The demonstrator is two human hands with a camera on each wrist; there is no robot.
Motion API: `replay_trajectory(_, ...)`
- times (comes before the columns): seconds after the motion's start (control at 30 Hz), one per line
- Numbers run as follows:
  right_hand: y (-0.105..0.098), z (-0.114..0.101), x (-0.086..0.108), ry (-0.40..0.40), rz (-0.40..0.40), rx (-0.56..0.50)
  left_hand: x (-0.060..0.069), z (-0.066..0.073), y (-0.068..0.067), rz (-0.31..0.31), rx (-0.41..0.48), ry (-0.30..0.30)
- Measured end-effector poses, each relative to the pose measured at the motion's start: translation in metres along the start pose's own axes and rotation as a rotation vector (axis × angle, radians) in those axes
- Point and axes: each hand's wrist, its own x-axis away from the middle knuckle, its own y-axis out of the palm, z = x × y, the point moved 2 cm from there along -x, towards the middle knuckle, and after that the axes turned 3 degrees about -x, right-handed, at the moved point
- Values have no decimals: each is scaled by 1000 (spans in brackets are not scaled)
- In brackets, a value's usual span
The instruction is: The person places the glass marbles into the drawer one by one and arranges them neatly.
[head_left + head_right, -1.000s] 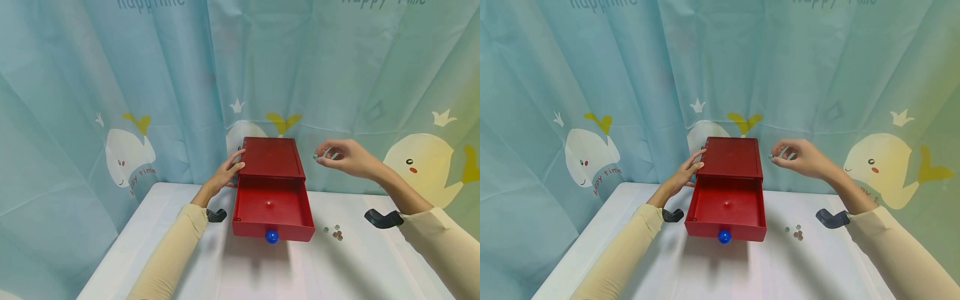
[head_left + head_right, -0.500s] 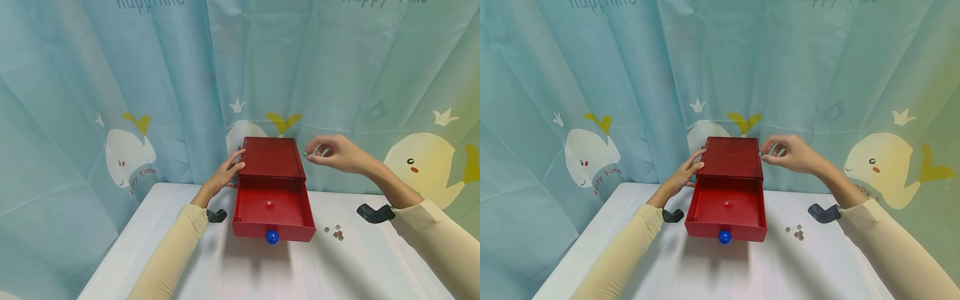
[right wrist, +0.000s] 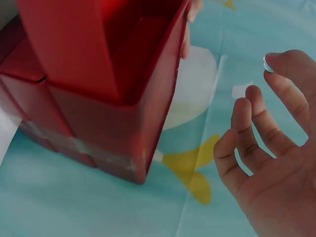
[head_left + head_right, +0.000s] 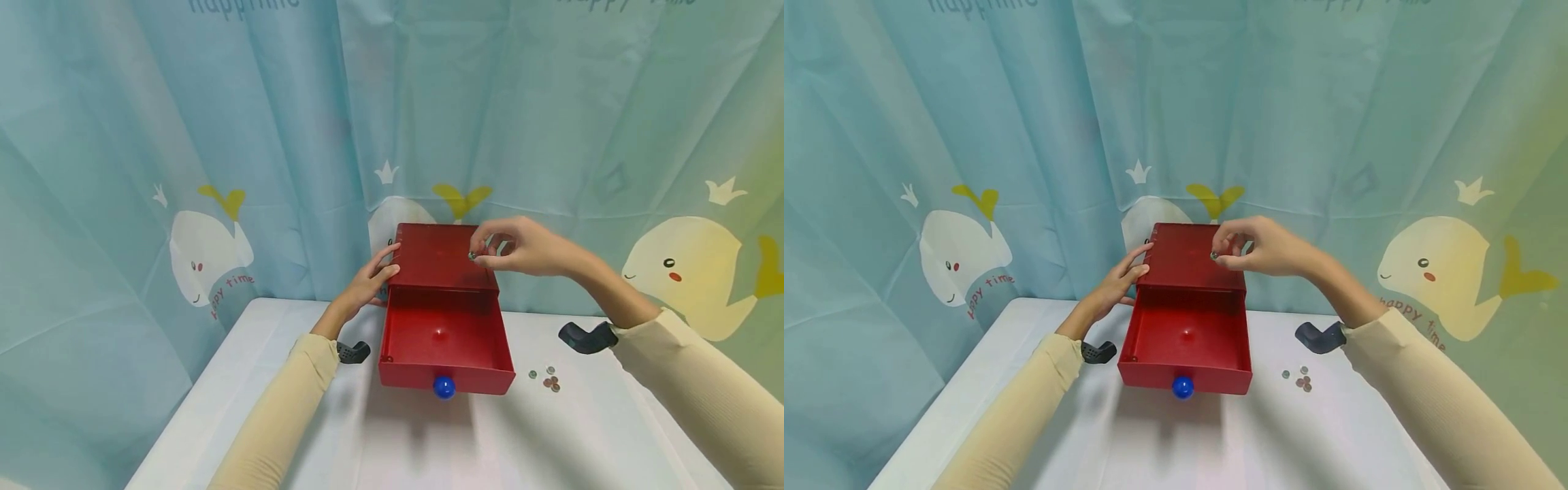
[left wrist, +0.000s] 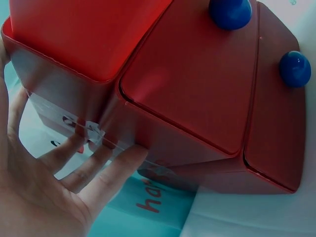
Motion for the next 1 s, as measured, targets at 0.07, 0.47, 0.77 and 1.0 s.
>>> replay_trajectory(0.07,2,-3,-5,-4,-26,0,0,0,0,-2,-2,2)
replay_trajectory(0.47,24,-23,-35,-17,-155,1,-1,1,1,9,-16,6)
replay_trajectory(0.77,46,-31,-56,-87,-211,-9,-2,0,1,13,-14,3)
replay_trajectory(1.0,61,-31,-65,-76,-224,9,-2,-1,-3,10,-7,-5)
